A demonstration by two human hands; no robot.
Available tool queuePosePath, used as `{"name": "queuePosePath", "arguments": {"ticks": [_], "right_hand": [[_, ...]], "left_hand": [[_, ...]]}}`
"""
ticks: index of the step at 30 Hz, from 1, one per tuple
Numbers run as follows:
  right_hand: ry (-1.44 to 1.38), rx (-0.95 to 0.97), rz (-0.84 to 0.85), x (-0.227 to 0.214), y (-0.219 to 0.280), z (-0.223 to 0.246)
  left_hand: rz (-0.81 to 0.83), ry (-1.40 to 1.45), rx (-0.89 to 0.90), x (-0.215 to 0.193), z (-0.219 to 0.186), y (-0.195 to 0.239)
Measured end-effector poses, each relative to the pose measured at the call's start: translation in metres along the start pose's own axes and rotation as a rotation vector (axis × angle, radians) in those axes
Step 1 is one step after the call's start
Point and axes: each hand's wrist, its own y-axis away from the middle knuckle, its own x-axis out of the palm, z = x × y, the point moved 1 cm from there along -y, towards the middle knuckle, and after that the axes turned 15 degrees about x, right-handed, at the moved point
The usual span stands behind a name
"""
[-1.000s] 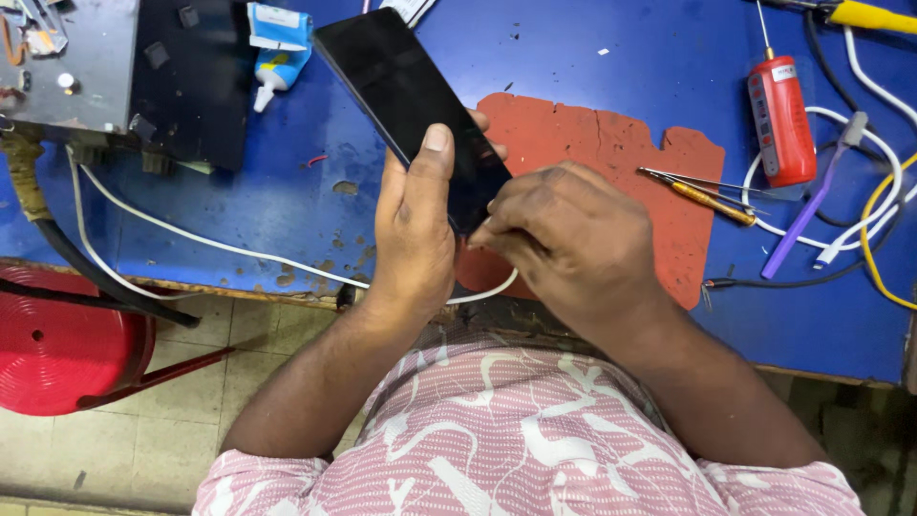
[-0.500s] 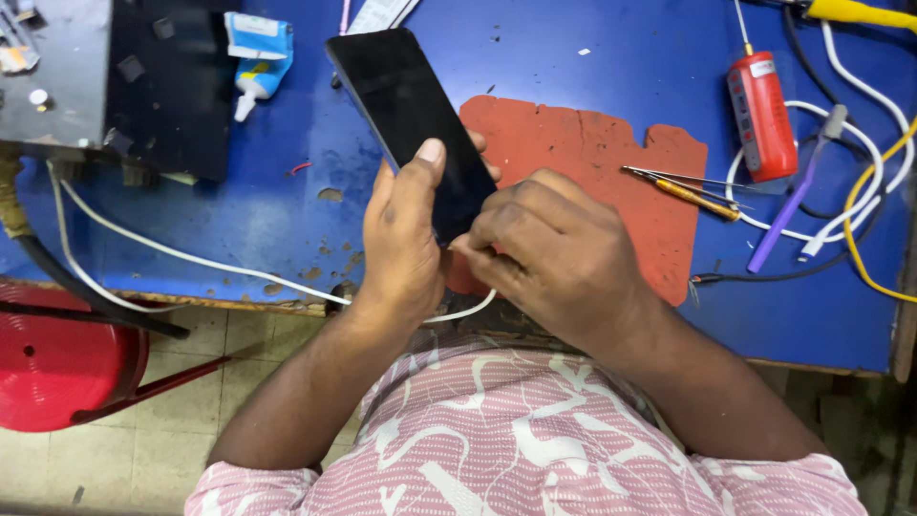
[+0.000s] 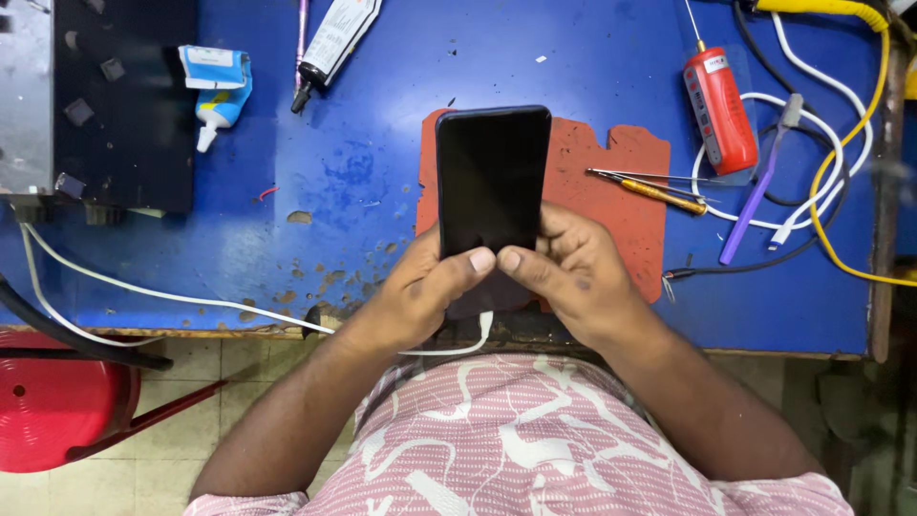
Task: The person uses a screwdriver to remove screws from a black plastic frame, then applies adhesive to the internal chassis of a disassembled smartphone. They reassemble the phone, press the edges to secure the back cover, and wipe the exterior with a cloth.
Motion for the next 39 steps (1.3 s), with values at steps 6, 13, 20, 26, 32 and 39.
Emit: {"name": "queuePosePath", "arguments": {"ticks": [6,13,20,26,32,39], "right_hand": [[0.051,-0.016,-0.027,-0.005,0.011,-0.021],[0.216,0.048,-0.068,-0.003,0.015,-0.031],[0.157,-0.097,-0.158,0.008,0.02,-0.031],[0.252,-0.221,-0.222,0.014,0.023,-0.03],[0.243,-0.288,-0.205,0.015,0.022,-0.032],[0.211,-0.273,-0.239,0.011,0.02,-0.036]], "left_hand": [[-0.056,0.045,0.146,0.002,-0.008,-0.007],[-0.229,-0.184,0.306,0.008,-0.032,-0.021],[-0.373,-0.126,0.314,0.01,-0.03,-0.022],[-0.436,0.042,0.377,0.01,-0.024,-0.019],[-0.447,0.039,0.381,0.01,-0.024,-0.017],[-0.414,-0.051,0.371,0.014,-0.03,-0.017]]}}
